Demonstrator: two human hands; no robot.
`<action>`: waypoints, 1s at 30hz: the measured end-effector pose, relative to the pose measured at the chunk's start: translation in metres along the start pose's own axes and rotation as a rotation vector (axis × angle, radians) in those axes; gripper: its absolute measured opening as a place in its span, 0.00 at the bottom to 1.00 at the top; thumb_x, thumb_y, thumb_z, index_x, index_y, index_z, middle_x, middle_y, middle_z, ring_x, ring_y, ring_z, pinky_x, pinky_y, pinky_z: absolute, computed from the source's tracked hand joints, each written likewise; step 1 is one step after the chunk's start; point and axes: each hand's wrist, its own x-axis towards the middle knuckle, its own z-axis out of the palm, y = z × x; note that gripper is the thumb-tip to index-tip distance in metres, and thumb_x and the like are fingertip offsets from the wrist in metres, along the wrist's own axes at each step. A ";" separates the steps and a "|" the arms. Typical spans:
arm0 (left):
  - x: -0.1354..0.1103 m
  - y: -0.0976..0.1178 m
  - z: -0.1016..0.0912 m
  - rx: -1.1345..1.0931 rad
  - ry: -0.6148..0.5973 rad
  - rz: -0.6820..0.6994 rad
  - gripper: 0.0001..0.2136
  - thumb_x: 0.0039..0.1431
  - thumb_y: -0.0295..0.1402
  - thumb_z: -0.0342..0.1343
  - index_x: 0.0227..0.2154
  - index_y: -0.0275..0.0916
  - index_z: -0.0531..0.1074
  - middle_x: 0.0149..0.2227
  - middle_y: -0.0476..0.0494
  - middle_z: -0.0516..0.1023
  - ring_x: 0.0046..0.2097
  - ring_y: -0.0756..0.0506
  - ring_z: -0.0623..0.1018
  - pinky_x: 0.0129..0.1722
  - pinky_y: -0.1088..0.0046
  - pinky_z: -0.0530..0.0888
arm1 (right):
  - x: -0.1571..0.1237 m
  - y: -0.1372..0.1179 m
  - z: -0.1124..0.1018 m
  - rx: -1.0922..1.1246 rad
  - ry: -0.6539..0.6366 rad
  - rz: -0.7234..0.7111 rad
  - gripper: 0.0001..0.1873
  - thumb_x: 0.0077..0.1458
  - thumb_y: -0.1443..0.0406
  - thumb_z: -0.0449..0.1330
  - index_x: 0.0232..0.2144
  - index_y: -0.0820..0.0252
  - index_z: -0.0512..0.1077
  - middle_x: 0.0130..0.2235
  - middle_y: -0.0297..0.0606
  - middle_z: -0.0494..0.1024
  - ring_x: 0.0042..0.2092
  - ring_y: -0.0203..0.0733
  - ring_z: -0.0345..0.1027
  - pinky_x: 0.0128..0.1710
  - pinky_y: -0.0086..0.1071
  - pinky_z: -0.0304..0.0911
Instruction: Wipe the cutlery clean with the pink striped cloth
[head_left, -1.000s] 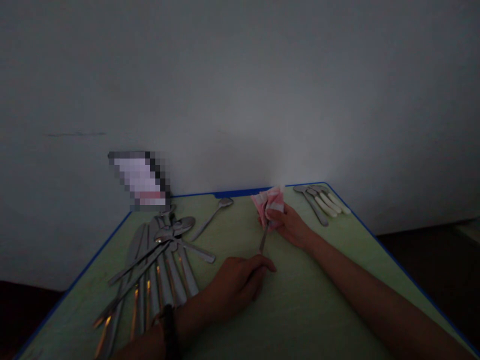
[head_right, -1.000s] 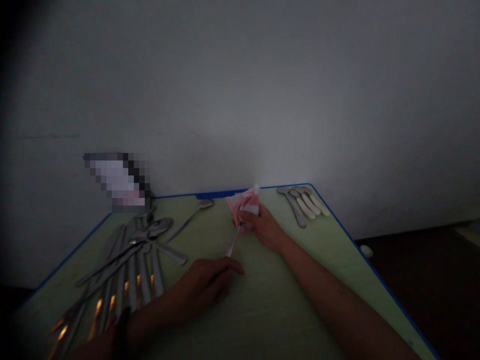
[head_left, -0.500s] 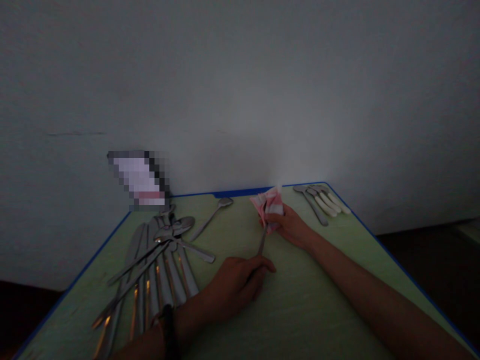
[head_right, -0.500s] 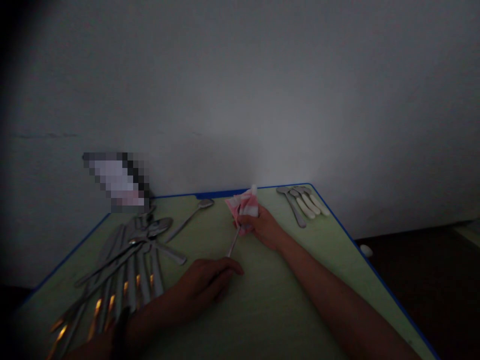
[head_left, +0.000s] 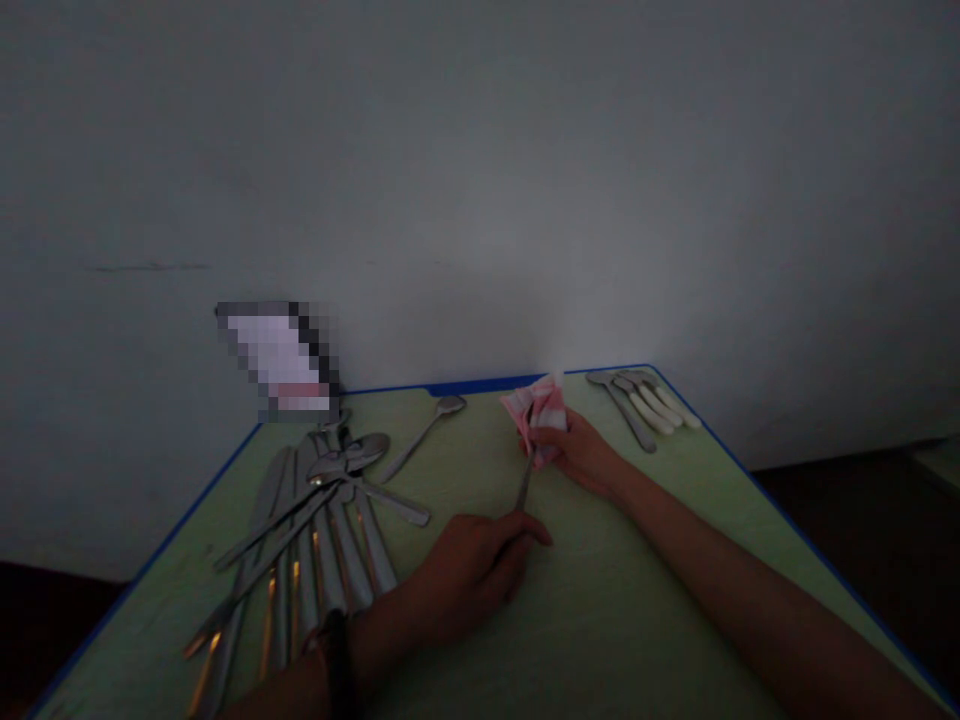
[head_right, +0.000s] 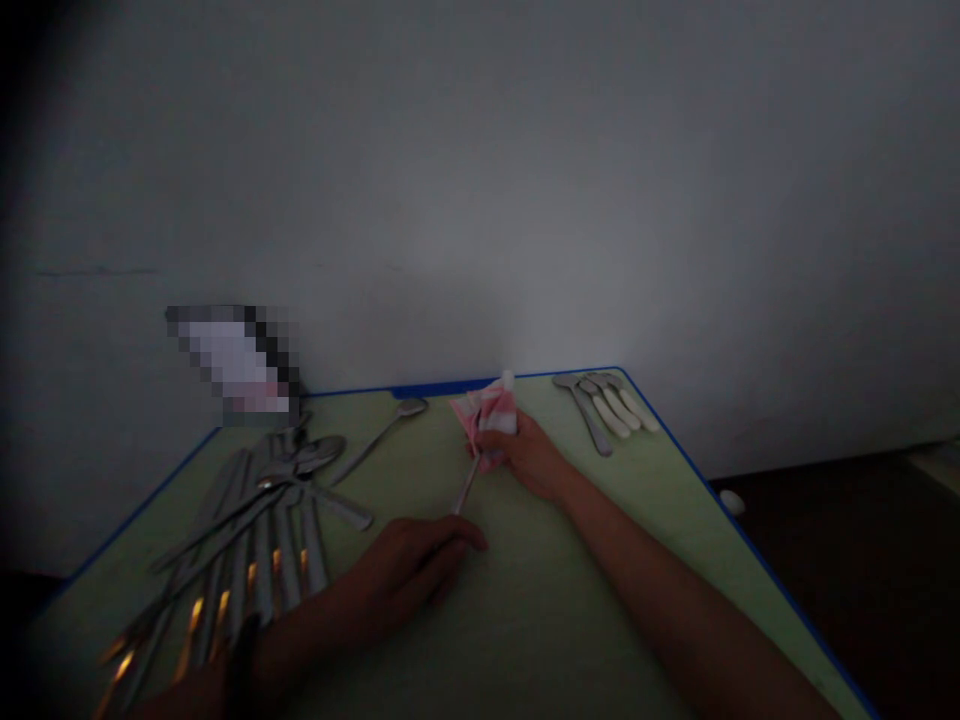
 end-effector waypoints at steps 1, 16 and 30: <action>0.000 0.000 0.000 -0.001 0.000 0.002 0.13 0.64 0.32 0.40 0.44 0.40 0.69 0.21 0.53 0.70 0.24 0.52 0.70 0.27 0.79 0.65 | 0.000 0.000 0.000 0.006 0.011 0.005 0.13 0.37 0.68 0.65 0.29 0.62 0.69 0.25 0.32 0.74 0.27 0.35 0.67 0.24 0.28 0.62; 0.000 0.000 0.001 0.014 0.005 0.000 0.13 0.64 0.33 0.40 0.43 0.41 0.69 0.21 0.53 0.69 0.24 0.52 0.70 0.27 0.79 0.65 | -0.001 -0.001 0.000 -0.003 -0.009 -0.005 0.11 0.39 0.68 0.64 0.30 0.62 0.69 0.25 0.32 0.74 0.27 0.35 0.67 0.26 0.28 0.62; 0.000 0.001 0.000 0.037 -0.001 0.017 0.13 0.64 0.32 0.40 0.44 0.41 0.68 0.21 0.54 0.69 0.24 0.52 0.70 0.28 0.79 0.65 | -0.001 -0.001 0.001 0.000 0.020 0.007 0.13 0.38 0.68 0.65 0.29 0.62 0.68 0.25 0.31 0.73 0.26 0.34 0.66 0.25 0.28 0.61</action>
